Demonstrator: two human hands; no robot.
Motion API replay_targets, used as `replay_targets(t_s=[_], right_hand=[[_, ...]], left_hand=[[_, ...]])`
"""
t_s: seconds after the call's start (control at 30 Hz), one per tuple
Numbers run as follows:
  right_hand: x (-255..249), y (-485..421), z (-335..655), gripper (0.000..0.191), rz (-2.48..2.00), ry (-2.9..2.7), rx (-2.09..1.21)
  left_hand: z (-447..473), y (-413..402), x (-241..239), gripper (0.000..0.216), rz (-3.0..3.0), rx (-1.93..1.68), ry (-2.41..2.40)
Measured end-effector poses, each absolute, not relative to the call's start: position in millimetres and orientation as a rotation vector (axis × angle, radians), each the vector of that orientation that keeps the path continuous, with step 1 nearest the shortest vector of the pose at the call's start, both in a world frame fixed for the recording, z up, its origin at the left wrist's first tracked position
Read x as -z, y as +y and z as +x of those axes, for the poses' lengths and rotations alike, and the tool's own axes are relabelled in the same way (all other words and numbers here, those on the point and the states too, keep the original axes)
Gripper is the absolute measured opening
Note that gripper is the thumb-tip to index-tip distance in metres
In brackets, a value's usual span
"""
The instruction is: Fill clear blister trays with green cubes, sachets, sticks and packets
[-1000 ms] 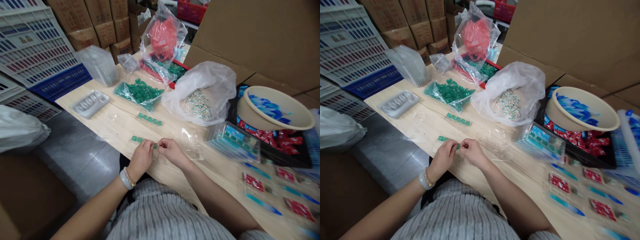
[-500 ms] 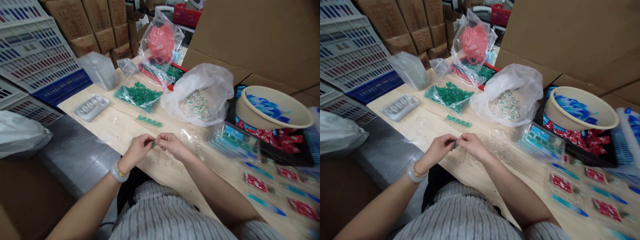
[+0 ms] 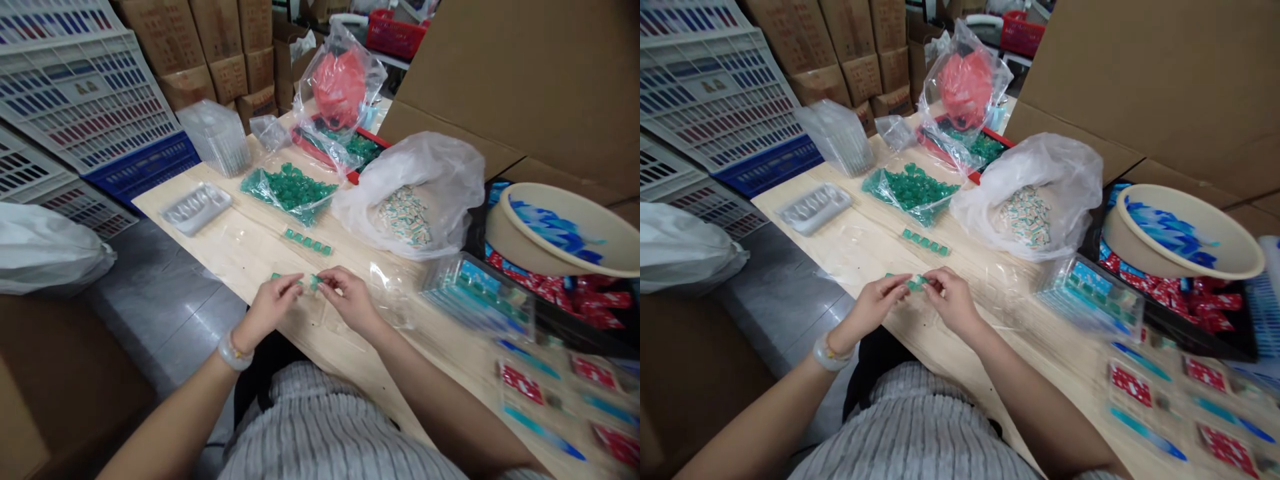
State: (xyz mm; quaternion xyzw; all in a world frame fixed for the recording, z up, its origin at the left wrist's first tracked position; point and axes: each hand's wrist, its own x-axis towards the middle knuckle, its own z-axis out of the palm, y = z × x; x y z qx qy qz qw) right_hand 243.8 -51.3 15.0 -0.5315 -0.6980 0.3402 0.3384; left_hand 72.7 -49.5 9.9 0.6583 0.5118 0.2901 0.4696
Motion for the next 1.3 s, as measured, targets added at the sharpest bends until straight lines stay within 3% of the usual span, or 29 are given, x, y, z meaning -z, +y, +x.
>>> replay_targets(t_s=[0.13,0.23,0.43,0.57,0.63,0.73,0.87,0.97,1.17,1.3], right_hand=[[-2.0,-45.3,240.4,0.011,-1.618,-2.313,-0.636],[7.4,-42.8,229.5,0.016,-1.711,-2.523,-0.473],[14.4,-50.1,222.2,0.017,-1.744,-2.503,-0.403],[4.5,-38.1,237.7,0.039,-1.656,-2.327,-0.431],[-7.1,-14.0,252.6,0.043,-1.607,-2.218,-0.366],[-26.4,46.1,275.0,0.034,-1.554,-2.129,-0.293],[-36.1,141.8,283.9,0.025,-1.555,-2.128,-0.332],[-30.9,194.9,274.7,0.021,-1.625,-2.095,-0.381],[-8.9,235.4,260.3,0.021,-1.589,-2.035,-0.454],[-2.7,243.6,262.7,0.027,-1.577,-1.929,-0.449]], left_hand=[[58.3,-50.4,8.2,0.037,2.295,-0.628,1.353],[57.9,-49.6,28.3,0.038,2.455,-0.501,1.355],[58.4,-53.5,37.6,0.040,2.536,-0.507,1.371],[47.2,-40.6,25.6,0.042,2.554,-0.675,1.365],[41.0,-9.0,12.7,0.040,2.506,-0.848,1.399],[38.2,77.8,-13.9,0.035,2.358,-0.989,1.467],[50.9,220.7,-35.1,0.035,2.138,-0.714,1.650],[70.7,296.3,-25.7,0.035,2.052,-0.644,1.700],[115.1,337.8,11.8,0.031,1.851,-0.539,1.629],[123.9,335.6,-4.4,0.027,1.732,-0.631,1.470]])
